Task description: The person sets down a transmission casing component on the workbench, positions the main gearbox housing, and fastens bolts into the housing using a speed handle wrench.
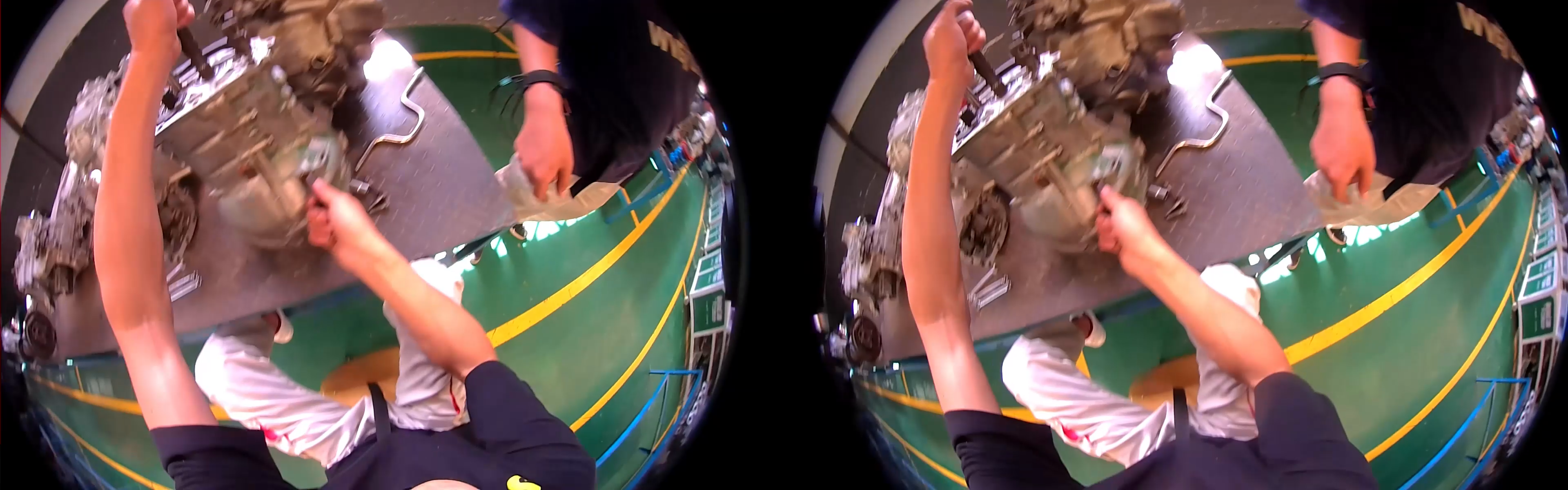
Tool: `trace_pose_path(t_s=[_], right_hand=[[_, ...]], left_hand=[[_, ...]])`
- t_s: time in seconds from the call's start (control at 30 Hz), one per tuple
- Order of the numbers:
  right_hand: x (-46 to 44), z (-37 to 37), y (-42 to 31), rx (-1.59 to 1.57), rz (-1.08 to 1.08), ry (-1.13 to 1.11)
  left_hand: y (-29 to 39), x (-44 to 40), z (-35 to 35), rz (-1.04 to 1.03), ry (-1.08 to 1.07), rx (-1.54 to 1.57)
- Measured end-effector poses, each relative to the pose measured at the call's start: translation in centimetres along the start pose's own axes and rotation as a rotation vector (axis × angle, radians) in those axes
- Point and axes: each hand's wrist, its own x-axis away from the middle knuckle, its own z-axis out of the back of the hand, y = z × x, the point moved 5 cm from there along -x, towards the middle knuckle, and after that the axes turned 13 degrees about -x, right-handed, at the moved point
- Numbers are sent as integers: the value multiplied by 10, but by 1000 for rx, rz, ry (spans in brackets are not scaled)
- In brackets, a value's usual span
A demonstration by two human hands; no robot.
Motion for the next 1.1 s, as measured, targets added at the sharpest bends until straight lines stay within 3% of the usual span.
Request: trace_pose_path(t_s=[0.07,0.23,0.4,0.47,0.6,0.73,0.8,0.87,1.0,1.1], right_hand=[[-11,7,-12,-108,51,24],[-8,22,-19,68,105,70],[23,-9,-36,524,480,67],[16,-17,-37,632,594,-23],[23,-31,-10,786,574,-121],[38,-41,23,959,714,-176],[40,-43,34,1012,699,-161],[39,-43,49,836,490,-132],[39,-50,67,702,318,-140],[45,-48,55,780,388,-107]], left_hand=[[36,49,16,-149,99,75],[62,118,61,-153,186,105],[76,174,148,-180,384,78],[66,195,186,-195,442,121],[31,237,258,-140,651,169],[-5,265,316,-101,655,307],[-24,286,334,-82,724,368],[-43,306,347,-63,768,456],[-92,337,371,-6,811,711],[-144,359,355,183,932,829]])
